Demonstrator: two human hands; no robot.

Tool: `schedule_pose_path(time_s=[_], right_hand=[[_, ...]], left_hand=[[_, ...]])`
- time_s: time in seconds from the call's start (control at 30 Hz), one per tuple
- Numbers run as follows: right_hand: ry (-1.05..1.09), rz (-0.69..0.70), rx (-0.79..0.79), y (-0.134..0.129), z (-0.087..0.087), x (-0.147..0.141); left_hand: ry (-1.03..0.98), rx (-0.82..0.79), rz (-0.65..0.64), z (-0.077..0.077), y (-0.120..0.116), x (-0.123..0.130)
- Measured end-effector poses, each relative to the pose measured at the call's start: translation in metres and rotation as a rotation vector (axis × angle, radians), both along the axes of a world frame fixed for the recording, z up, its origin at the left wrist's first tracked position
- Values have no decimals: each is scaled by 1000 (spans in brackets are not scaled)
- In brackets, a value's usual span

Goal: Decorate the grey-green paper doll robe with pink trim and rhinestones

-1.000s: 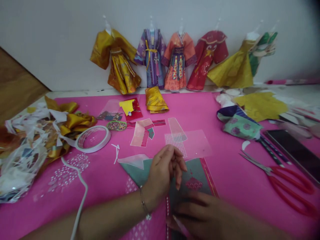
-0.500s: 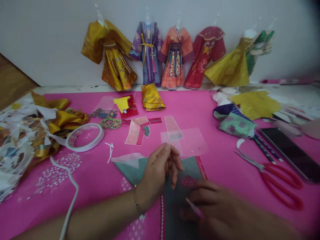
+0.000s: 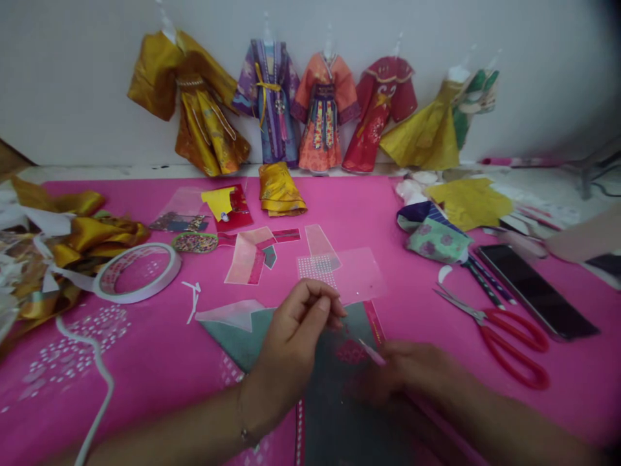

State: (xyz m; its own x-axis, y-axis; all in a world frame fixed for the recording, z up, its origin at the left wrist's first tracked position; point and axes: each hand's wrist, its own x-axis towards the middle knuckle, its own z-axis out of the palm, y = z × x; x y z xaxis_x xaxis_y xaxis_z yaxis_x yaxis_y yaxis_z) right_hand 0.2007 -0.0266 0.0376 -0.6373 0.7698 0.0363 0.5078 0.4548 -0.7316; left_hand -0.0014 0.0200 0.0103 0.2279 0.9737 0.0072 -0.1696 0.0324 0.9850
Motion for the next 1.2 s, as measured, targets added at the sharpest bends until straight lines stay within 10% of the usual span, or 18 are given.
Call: schedule_pose_path(time_s=[0.33, 0.73, 1.2], right_hand=[[139, -70, -32, 1, 19, -18], [51, -126, -216, -8, -16, -36], [-4, -80, -173, -7, -17, -40]], left_hand=[[870, 574, -354, 1, -2, -6], [899, 571, -398, -2, -1, -6], [887, 568, -388, -3, -1, -6]])
